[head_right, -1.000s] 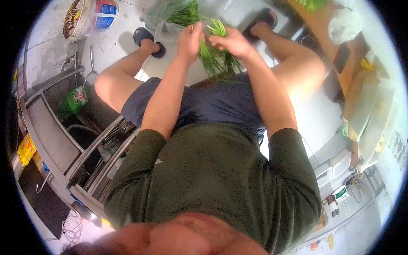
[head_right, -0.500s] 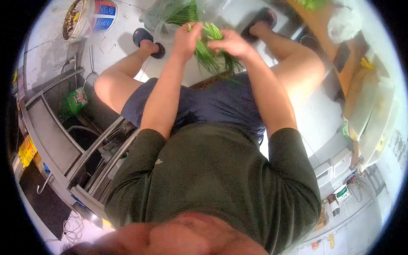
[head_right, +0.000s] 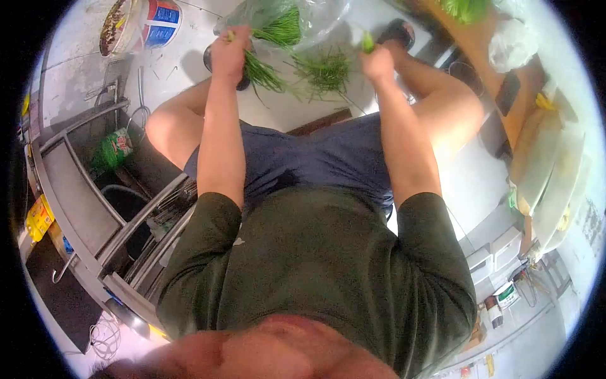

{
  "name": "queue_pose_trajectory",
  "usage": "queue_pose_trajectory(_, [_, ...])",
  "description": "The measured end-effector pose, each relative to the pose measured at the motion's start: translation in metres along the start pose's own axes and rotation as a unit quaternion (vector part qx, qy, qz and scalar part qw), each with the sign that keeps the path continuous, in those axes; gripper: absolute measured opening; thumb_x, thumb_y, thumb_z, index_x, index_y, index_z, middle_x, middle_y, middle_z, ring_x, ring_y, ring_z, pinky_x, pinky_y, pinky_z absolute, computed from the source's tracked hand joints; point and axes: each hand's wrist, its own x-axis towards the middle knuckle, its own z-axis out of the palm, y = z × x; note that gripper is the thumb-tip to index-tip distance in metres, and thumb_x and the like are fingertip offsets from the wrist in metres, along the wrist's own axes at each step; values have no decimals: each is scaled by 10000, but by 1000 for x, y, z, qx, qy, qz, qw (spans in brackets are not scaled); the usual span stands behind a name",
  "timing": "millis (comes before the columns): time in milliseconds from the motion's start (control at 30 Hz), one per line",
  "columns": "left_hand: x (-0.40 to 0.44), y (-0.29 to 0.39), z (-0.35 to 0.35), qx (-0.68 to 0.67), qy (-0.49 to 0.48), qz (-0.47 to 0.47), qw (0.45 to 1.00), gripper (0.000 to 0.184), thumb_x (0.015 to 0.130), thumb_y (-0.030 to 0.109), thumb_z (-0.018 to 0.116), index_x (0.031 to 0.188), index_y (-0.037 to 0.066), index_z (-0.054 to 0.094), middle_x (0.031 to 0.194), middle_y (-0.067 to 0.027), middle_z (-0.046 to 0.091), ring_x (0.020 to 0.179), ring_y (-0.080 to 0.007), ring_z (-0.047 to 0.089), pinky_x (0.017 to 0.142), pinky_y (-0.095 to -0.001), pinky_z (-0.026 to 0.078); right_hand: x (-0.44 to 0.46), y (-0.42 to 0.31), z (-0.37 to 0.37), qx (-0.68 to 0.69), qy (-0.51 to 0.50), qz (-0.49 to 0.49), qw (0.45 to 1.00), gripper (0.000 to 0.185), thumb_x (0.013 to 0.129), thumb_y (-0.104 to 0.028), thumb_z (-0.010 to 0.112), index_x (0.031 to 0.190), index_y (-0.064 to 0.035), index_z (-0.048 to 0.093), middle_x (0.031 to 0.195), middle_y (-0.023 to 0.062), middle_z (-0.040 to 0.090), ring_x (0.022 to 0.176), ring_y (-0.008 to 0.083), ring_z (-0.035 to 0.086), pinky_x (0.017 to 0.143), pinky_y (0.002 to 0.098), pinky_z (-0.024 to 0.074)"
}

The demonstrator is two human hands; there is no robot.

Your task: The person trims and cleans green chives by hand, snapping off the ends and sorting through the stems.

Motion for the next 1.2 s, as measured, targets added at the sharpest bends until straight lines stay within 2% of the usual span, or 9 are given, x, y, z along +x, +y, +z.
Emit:
queue_pose_trajectory(100, [-11, -14, 23, 107, -45, -8, 993, 253, 868, 269, 721, 949, 34, 674, 703, 22, 560, 618, -88, 482, 558, -260, 388, -1, -24, -13, 174, 50, 26, 983, 409, 785, -304, 745, 943, 57, 635, 721, 105, 642, 621, 174, 580, 638, 354, 492])
queue_pose_trajectory(133, [-14, -23, 31, 120, -69, -12, 990, 259, 867, 270, 720, 958, 30, 681, 709, 23, 568, 626, -87, 488, 565, -261, 394, -3, -36, -13, 247, 65, 59, 965, 292, 812, -230, 751, 922, 27, 662, 724, 66, 645, 623, 128, 575, 596, 306, 479])
queue_pose_trajectory(233, [-24, -37, 60, 147, -110, -32, 982, 254, 871, 272, 707, 947, 30, 691, 725, 20, 588, 647, -88, 507, 581, -269, 409, -16, -58, -19, 448, -71, 40, 891, 243, 799, -194, 760, 951, -21, 681, 749, 28, 659, 605, 99, 557, 555, 266, 458])
queue_pose_trajectory(333, [-37, -29, 80, 161, -151, -39, 975, 259, 881, 282, 685, 927, 28, 695, 728, 13, 601, 660, -92, 525, 591, -273, 418, -35, -80, -25, 502, -171, -3, 848, 207, 796, -146, 774, 939, -30, 678, 712, -15, 624, 570, 42, 508, 509, 212, 392])
queue_pose_trajectory(500, [-39, -31, 88, 144, -197, -49, 968, 280, 884, 292, 661, 926, 18, 696, 714, -8, 613, 660, -102, 537, 618, -276, 431, -35, -71, -18, 416, -194, -28, 888, 229, 801, -181, 769, 944, -21, 690, 700, -2, 629, 577, 60, 527, 532, 229, 420])
queue_pose_trajectory(700, [-33, -27, 79, 281, -207, 13, 937, 318, 843, 313, 694, 946, 11, 701, 749, -39, 658, 702, -135, 581, 663, -307, 462, -30, -63, -14, 354, -179, -57, 916, 225, 816, -193, 756, 935, -14, 692, 750, 10, 656, 631, 70, 561, 583, 253, 460])
queue_pose_trajectory(767, [-27, -35, 71, 273, -183, -1, 944, 333, 831, 323, 708, 944, 11, 705, 762, -47, 672, 714, -141, 591, 674, -311, 468, -28, -60, -13, 344, -168, -57, 922, 213, 823, -185, 748, 937, -14, 691, 764, 7, 658, 637, 71, 560, 588, 254, 460])
queue_pose_trajectory(967, [-36, -32, 71, 235, -138, -21, 962, 336, 811, 318, 738, 954, 15, 716, 815, -54, 698, 744, -136, 604, 708, -305, 481, -29, -65, -18, 417, -214, -1, 883, 202, 830, -183, 744, 938, -21, 693, 722, -13, 626, 569, 59, 512, 529, 228, 418])
queue_pose_trajectory(1200, [-42, -43, 83, 172, -138, 6, 975, 283, 835, 279, 714, 944, 17, 713, 804, -35, 684, 738, -125, 595, 689, -292, 471, -32, -67, -20, 387, -265, -8, 883, 197, 832, -182, 727, 953, -28, 699, 704, -18, 635, 550, 51, 491, 510, 215, 400])
